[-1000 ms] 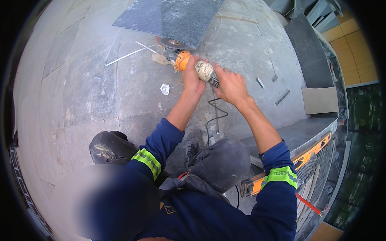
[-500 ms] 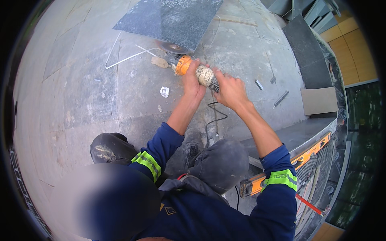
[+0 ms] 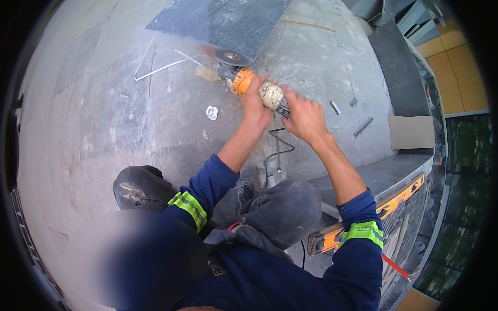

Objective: The person uses an angle grinder to cut a large rectangular stone tile on the ground. The person holds the grinder with both hands and moves it along the tile edge, generating dust. Another worker is visible nearby handling other tiles.

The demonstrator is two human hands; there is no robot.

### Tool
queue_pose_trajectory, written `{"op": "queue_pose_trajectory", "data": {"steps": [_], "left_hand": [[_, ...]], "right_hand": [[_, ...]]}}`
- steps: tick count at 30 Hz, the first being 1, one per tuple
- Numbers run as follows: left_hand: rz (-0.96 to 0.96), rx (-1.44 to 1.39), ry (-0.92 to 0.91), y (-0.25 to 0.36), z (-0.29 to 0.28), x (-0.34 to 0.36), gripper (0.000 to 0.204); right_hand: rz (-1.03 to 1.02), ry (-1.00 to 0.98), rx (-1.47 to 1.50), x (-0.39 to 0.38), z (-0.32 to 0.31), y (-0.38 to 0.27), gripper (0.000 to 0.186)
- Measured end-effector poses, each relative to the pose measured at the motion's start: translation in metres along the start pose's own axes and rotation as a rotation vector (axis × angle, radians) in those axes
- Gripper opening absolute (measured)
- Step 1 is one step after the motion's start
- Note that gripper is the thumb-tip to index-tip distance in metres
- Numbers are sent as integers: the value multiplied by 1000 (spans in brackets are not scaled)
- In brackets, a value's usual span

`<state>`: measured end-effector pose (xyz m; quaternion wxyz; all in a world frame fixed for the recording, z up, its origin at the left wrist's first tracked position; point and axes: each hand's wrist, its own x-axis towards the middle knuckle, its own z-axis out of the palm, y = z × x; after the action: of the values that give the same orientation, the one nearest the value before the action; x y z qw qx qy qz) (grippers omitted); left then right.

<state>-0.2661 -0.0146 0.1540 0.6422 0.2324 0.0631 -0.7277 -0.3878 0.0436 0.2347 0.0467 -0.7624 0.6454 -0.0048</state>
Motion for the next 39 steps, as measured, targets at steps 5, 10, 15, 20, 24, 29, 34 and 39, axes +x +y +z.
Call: {"op": "queue_pose_trajectory", "data": {"steps": [5,10,15,20,24,29,34,39], "left_hand": [[12,25,1,10,-3,15,24],[-31,26,-38,20,-6,35,24],[-31,15,7,18,-6,33,26],[-36,5,-20,-2,-4,7,27],[-54,6,-25,-12,-2,-8,26],[-38,56,-37,-8,-4,-2,20],[-14,55,-21,-5,-4,5,21],[0,22,-17,5,-6,19,25]], "right_hand": [[18,-28,14,15,3,-8,86],[-21,15,11,30,11,-10,82],[12,-24,10,26,11,-9,86],[13,-25,26,0,1,5,86],[17,-21,12,-13,-4,11,87],[-9,6,29,-10,-4,6,88],[27,-19,17,-1,-1,2,87],[-12,4,35,12,6,-1,85]]}}
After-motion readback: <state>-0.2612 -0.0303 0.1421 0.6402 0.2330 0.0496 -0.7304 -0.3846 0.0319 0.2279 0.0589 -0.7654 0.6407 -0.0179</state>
